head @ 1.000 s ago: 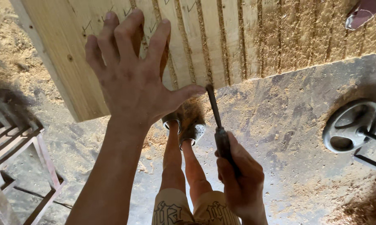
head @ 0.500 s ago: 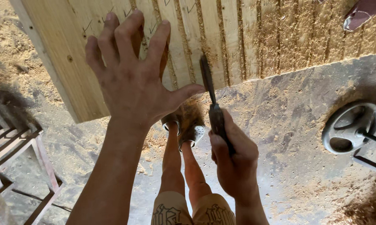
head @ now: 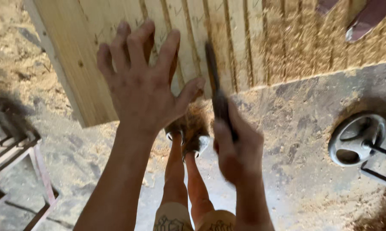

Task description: The person carves a pattern into a wooden plank using a chisel and mallet. They repeatedly strike the chisel to remove wood shavings and occasionally wipe the surface with their hand.

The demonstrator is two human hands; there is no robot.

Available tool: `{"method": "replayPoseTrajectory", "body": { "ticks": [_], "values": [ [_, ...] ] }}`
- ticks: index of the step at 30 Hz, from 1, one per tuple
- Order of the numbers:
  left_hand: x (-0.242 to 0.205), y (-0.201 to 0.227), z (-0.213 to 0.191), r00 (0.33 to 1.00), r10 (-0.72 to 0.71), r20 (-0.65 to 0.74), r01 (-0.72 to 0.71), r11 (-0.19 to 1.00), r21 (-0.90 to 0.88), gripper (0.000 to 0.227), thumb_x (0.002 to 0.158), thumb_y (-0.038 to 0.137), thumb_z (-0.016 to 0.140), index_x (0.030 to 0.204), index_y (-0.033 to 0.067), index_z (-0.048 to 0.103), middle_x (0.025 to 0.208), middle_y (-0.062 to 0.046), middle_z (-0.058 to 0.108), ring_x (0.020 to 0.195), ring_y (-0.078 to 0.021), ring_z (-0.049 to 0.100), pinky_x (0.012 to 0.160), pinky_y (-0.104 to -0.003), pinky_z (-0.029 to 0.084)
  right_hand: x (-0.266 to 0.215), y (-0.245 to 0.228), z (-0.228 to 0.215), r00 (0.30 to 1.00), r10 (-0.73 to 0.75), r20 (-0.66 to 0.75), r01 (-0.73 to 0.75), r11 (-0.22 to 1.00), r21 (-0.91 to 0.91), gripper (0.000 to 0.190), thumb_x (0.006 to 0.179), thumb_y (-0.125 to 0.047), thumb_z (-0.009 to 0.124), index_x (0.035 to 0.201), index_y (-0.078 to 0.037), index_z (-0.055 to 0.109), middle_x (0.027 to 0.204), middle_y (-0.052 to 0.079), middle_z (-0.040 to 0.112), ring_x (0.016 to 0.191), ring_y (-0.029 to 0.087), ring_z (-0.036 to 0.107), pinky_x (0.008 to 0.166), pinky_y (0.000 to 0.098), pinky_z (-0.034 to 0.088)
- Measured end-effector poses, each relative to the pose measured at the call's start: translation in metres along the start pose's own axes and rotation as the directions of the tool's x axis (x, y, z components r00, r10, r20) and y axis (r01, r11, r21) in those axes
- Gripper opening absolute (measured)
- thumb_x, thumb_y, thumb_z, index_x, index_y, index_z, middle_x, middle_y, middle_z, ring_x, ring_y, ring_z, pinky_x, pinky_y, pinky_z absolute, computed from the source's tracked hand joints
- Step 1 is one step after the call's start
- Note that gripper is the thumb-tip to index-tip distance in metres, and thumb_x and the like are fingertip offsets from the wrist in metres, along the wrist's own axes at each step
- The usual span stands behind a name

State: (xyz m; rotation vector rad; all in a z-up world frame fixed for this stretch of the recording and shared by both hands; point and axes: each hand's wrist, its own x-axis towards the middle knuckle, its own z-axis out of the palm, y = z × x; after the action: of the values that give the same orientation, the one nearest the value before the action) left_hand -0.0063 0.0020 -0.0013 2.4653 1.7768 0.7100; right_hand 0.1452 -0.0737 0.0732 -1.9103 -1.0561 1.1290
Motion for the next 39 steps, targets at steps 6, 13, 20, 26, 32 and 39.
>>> {"method": "replayPoseTrajectory", "body": {
  "ticks": [6, 13, 20, 26, 32, 39],
  "values": [
    [-0.006, -0.005, 0.008, 1.0, 0.029, -0.006, -0.029, 0.999, -0.022, 0.075, 0.095, 0.071, 0.078, 0.146, 0.0192, 0.059, 0.146, -0.016, 0.046, 0.141, -0.044, 0.034, 0.109, -0.069, 0.024, -0.019, 0.041, -0.024, 0.977, -0.149, -0.151, 0.173, 0.972, 0.16, 0.053, 0.095, 0.0, 0.056, 0.148, 0.005, 0.053, 0.095, 0.012, 0.073, 0.066, 0.01, 0.064, 0.058, 0.0241, 0.054],
    [-0.01, -0.009, 0.006, 0.996, 0.08, -0.036, -0.082, 0.995, -0.06, 0.088, 0.08, 0.069, 0.086, 0.144, 0.016, 0.056, 0.145, -0.019, 0.044, 0.138, -0.0434, 0.036, 0.11, -0.069, 0.026, -0.077, 0.114, -0.044, 0.984, -0.174, -0.035, 0.178, 0.954, 0.24, 0.068, 0.087, 0.004, 0.056, 0.154, 0.007, 0.04, 0.116, 0.018, 0.071, 0.068, 0.01, 0.063, 0.058, 0.0239, 0.058],
    [-0.012, -0.013, 0.008, 0.995, 0.096, -0.023, -0.096, 0.995, -0.032, 0.097, 0.074, 0.075, 0.087, 0.147, 0.0188, 0.056, 0.146, -0.021, 0.042, 0.136, -0.0444, 0.037, 0.11, -0.069, 0.028, -0.095, 0.13, -0.047, 0.914, -0.389, -0.116, 0.346, 0.896, -0.278, 0.05, 0.099, -0.005, 0.059, 0.146, 0.01, 0.05, 0.111, 0.013, 0.062, 0.092, 0.019, 0.058, 0.079, 0.0299, 0.049],
    [-0.012, -0.012, 0.008, 0.996, 0.085, 0.033, -0.083, 0.996, -0.037, 0.11, 0.073, 0.078, 0.085, 0.161, 0.0221, 0.05, 0.151, -0.027, 0.04, 0.139, -0.0486, 0.034, 0.108, -0.073, 0.027, -0.094, 0.123, -0.04, 0.946, -0.3, -0.122, 0.254, 0.921, -0.295, 0.047, 0.097, -0.007, 0.061, 0.14, 0.01, 0.056, 0.111, 0.014, 0.07, 0.098, 0.019, 0.068, 0.084, 0.0298, 0.054],
    [-0.014, -0.01, 0.008, 0.996, 0.083, 0.015, -0.083, 0.995, -0.052, 0.105, 0.075, 0.08, 0.088, 0.153, 0.0192, 0.053, 0.151, -0.027, 0.041, 0.141, -0.0501, 0.034, 0.111, -0.073, 0.025, -0.096, 0.115, -0.037, 0.952, -0.256, -0.165, 0.21, 0.944, -0.254, 0.048, 0.096, -0.004, 0.061, 0.142, 0.01, 0.056, 0.122, 0.02, 0.074, 0.109, 0.021, 0.073, 0.093, 0.0282, 0.057],
    [-0.012, -0.009, 0.01, 0.997, 0.075, 0.011, -0.074, 0.995, -0.074, 0.107, 0.074, 0.08, 0.088, 0.153, 0.0146, 0.056, 0.147, -0.026, 0.044, 0.137, -0.049, 0.038, 0.108, -0.072, 0.026, -0.092, 0.107, -0.036, 0.937, -0.334, -0.102, 0.278, 0.89, -0.362, 0.046, 0.096, -0.003, 0.061, 0.141, 0.009, 0.056, 0.11, 0.015, 0.073, 0.096, 0.019, 0.072, 0.082, 0.0282, 0.056]
  ]
}}
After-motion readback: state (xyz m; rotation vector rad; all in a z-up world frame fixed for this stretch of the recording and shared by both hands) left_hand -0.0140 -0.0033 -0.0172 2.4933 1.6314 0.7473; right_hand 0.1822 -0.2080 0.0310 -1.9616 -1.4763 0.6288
